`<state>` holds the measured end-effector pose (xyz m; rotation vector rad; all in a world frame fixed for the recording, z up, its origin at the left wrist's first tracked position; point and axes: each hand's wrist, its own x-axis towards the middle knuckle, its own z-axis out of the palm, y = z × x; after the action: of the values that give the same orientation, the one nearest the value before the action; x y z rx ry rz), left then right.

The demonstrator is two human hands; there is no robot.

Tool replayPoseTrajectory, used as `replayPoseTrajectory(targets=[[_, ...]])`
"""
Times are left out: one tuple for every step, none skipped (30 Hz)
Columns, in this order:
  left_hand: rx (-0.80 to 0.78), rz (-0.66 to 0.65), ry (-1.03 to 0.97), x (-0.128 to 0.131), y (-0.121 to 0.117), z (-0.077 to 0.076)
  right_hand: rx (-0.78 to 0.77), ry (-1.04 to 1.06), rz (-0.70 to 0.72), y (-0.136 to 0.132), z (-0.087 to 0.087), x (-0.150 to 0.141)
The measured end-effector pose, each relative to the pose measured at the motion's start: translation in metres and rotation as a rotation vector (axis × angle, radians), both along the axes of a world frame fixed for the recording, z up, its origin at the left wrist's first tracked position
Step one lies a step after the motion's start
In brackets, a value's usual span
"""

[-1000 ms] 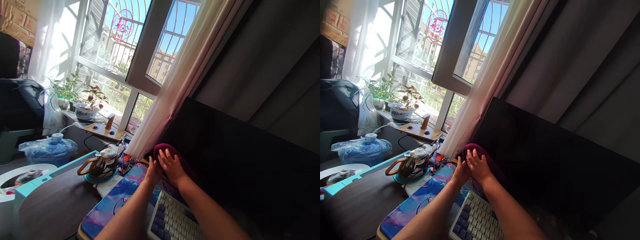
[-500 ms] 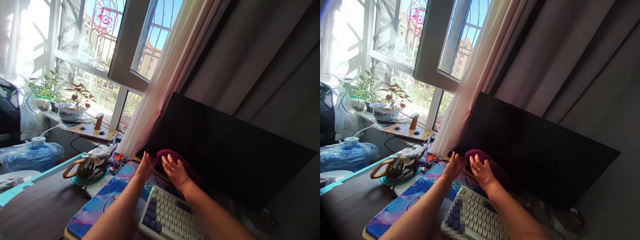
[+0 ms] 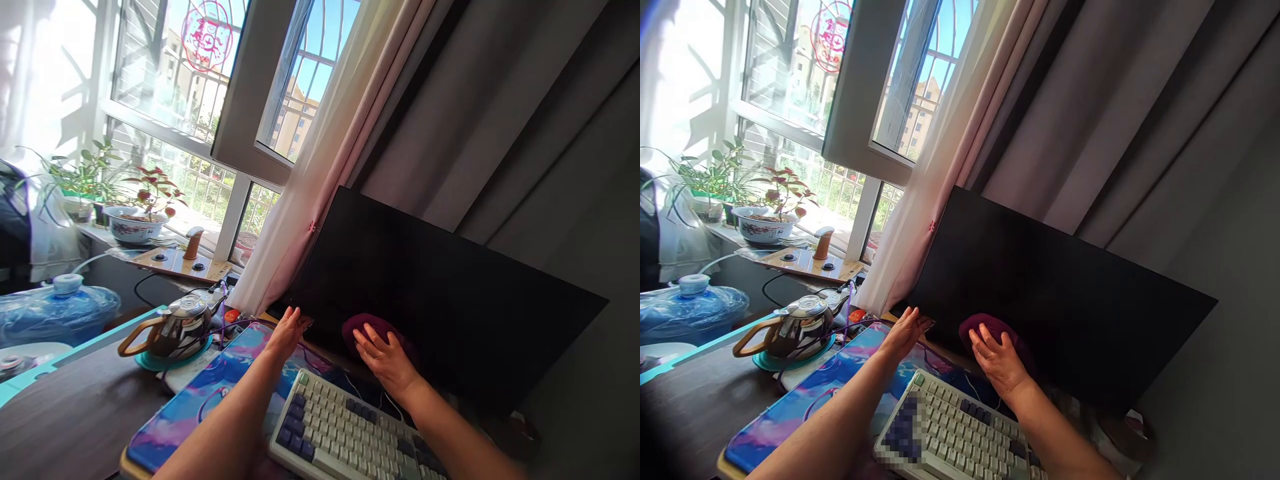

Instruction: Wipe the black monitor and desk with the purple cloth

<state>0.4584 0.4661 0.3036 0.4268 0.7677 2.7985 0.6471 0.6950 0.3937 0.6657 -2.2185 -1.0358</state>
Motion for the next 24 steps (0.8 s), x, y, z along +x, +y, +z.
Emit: replayPoseTrajectory(targets=[[0.002,0.0,-0.002,0.001,0.0,0.0,0.004,0.013,0.0,-0.002,-0.001,-0.002],[0.004,0.001,-0.004,0.001,0.0,0.0,0.002,0.02,-0.001,-0.005,-0.002,-0.006],[0.005,0.002,-0.008,0.001,0.001,-0.001,-0.004,0.018,-0.005,-0.009,-0.002,-0.011],[0.006,0.004,-0.013,0.001,0.001,-0.001,-0.012,0.01,-0.01,-0.014,-0.002,-0.016],[0.007,0.006,-0.02,0.0,0.001,-0.002,-0.018,0.0,-0.015,-0.021,-0.001,-0.023],[0.008,0.007,-0.026,0.0,0.002,-0.003,-0.022,-0.013,-0.018,-0.028,0.0,-0.031],[0.01,0.009,-0.033,0.0,0.002,-0.003,-0.022,-0.027,-0.016,-0.037,0.002,-0.038],[0.014,0.011,-0.038,0.0,0.003,-0.003,-0.022,-0.041,-0.011,-0.046,0.004,-0.047],[0.018,0.012,-0.042,0.0,0.003,-0.003,-0.023,-0.054,-0.002,-0.055,0.007,-0.055],[0.022,0.012,-0.045,0.001,0.003,-0.002,-0.025,-0.066,0.012,-0.065,0.009,-0.063],[0.027,0.011,-0.046,0.003,0.003,0.0,-0.027,-0.077,0.029,-0.074,0.012,-0.071],[0.031,0.01,-0.045,0.004,0.003,0.001,-0.028,-0.086,0.045,-0.083,0.015,-0.079],[0.036,0.008,-0.041,0.006,0.003,0.003,-0.027,-0.093,0.061,-0.091,0.018,-0.087],[0.039,0.005,-0.035,0.007,0.002,0.005,-0.022,-0.099,0.073,-0.099,0.022,-0.094],[0.04,0.001,-0.027,0.008,0.001,0.006,-0.014,-0.102,0.081,-0.106,0.027,-0.1],[0.034,-0.002,-0.024,0.008,-0.001,0.006,-0.007,-0.102,0.082,-0.113,0.034,-0.105],[0.022,-0.005,-0.028,0.008,-0.002,0.006,-0.002,-0.099,0.078,-0.119,0.043,-0.109],[0.006,-0.008,-0.04,0.007,-0.003,0.005,-0.002,-0.089,0.069,-0.125,0.054,-0.111],[-0.009,-0.008,-0.057,0.005,-0.003,0.003,-0.01,-0.071,0.054,-0.131,0.067,-0.112],[-0.021,-0.007,-0.074,0.002,-0.004,0.001,-0.027,-0.047,0.032,-0.135,0.083,-0.112],[-0.027,-0.005,-0.088,0.0,-0.004,0.0,-0.051,-0.017,0.005,-0.139,0.1,-0.111],[-0.026,-0.003,-0.094,-0.002,-0.003,-0.002,-0.083,0.02,-0.028,-0.142,0.119,-0.11],[-0.019,0.001,-0.094,-0.004,-0.003,-0.003,-0.12,0.062,-0.064,-0.144,0.139,-0.107],[-0.013,0.003,-0.089,-0.006,-0.002,-0.004,-0.161,0.111,-0.099,-0.145,0.16,-0.104]])
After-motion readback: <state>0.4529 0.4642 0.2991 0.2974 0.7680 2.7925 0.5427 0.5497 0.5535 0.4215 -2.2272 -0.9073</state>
